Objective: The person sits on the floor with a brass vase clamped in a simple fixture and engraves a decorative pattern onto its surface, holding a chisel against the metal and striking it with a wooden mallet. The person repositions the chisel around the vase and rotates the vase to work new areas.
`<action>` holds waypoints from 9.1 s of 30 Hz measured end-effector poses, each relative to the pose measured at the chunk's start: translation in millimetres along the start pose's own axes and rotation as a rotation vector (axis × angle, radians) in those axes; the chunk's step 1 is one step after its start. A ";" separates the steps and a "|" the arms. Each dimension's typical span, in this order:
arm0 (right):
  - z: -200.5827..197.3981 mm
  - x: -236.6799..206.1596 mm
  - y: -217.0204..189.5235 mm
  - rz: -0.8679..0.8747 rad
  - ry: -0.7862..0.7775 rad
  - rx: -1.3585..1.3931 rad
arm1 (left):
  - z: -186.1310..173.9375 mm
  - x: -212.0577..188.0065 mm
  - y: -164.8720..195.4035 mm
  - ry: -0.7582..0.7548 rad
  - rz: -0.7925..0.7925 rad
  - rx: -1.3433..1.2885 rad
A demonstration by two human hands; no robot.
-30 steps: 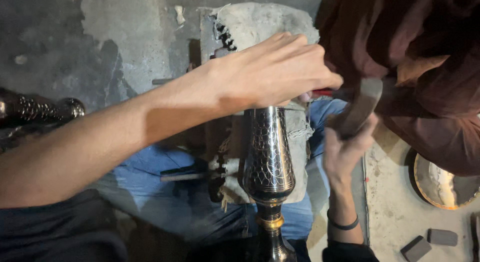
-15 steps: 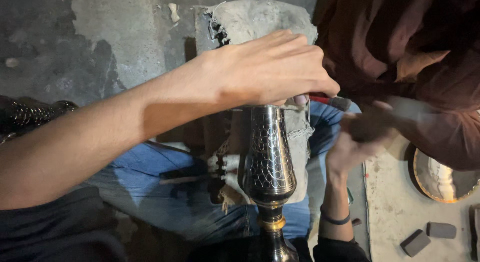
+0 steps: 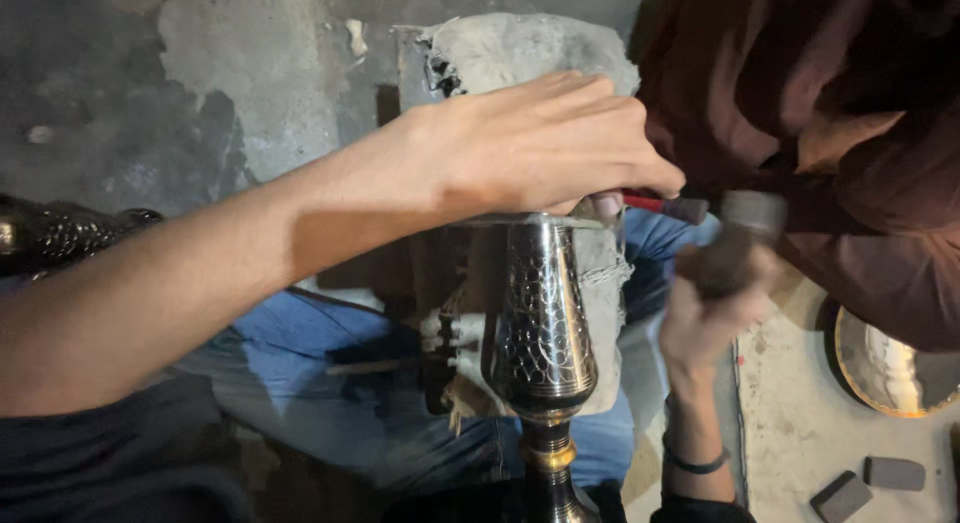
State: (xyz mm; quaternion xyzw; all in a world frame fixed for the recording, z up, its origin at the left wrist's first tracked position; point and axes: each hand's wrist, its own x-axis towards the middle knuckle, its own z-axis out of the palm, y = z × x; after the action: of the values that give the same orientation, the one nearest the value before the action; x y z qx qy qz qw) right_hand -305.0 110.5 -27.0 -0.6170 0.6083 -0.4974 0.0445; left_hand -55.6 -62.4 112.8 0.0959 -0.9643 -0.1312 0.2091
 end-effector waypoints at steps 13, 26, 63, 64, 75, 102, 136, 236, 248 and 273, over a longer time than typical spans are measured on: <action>-4.3 29.6 -38.8 0.208 0.213 0.437 | -8.3 5.1 0.1 -0.135 -0.126 -0.094; 1.1 40.8 -43.7 0.072 0.170 0.206 | -5.4 -1.3 8.0 0.011 -0.099 -0.033; -14.4 11.0 -12.2 0.110 -0.085 -0.023 | -19.7 -12.9 9.4 0.161 0.085 0.042; -16.6 14.5 -10.2 0.074 -0.037 0.002 | -19.7 -13.4 9.7 0.120 0.057 0.025; -14.8 58.4 -63.0 -0.110 0.046 -0.145 | -14.4 -18.9 5.2 0.007 -0.030 -0.114; -17.8 47.3 -61.8 -0.054 0.106 -0.101 | 13.4 -40.6 1.1 0.242 0.015 -0.034; -39.1 65.4 -63.6 -0.172 -0.053 -0.268 | 28.9 -53.4 -9.2 0.259 0.065 -0.081; 17.2 9.7 -36.2 0.089 0.268 0.272 | -18.5 -17.8 19.9 0.002 -0.008 -0.021; -13.0 8.1 -23.4 0.006 0.193 0.024 | -9.1 -29.7 11.2 0.131 0.051 0.043; -37.6 54.2 -105.0 -0.199 -0.138 -0.582 | 16.9 -61.3 4.3 0.373 0.023 -0.060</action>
State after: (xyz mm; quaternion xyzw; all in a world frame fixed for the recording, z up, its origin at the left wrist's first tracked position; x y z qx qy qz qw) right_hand -268.7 115.0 91.4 -0.6926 0.6573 -0.2611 -0.1417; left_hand -8.6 -40.0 76.1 0.1010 -0.9055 -0.1375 0.3884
